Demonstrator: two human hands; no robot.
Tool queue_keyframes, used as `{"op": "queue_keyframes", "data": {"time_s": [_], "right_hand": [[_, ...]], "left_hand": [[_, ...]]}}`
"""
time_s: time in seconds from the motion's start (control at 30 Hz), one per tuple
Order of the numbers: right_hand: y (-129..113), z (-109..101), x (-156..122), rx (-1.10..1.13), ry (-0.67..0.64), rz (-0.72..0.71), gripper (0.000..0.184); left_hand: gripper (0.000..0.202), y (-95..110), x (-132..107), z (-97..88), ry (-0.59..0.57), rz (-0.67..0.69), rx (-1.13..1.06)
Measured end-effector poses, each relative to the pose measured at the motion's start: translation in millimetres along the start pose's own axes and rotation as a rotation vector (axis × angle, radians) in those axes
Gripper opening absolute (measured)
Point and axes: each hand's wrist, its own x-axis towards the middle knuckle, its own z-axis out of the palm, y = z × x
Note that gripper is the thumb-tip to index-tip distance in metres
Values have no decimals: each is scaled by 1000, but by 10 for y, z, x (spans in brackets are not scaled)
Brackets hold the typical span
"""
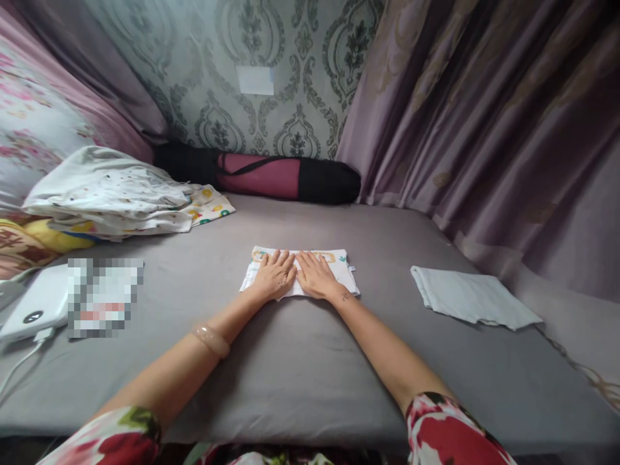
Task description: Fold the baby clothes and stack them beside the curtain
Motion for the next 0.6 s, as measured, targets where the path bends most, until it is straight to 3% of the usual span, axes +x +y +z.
{"op": "queue_keyframes", "data": {"time_s": [0.27, 0.33, 0.43, 0.6], "right_hand": [[34, -133, 70, 44, -92, 1, 59], [73, -164, 78, 40, -57, 3, 58], [126, -138, 64, 1, 17, -2, 58], [148, -32, 52, 5, 24, -2, 56]], "left_hand": [[48, -17, 66, -162, -30, 38, -59], [50, -37, 79, -190, -24, 46, -70], [52, -53, 82, -164, -15, 88, -71], [52, -47, 96, -74, -61, 115, -90]]}}
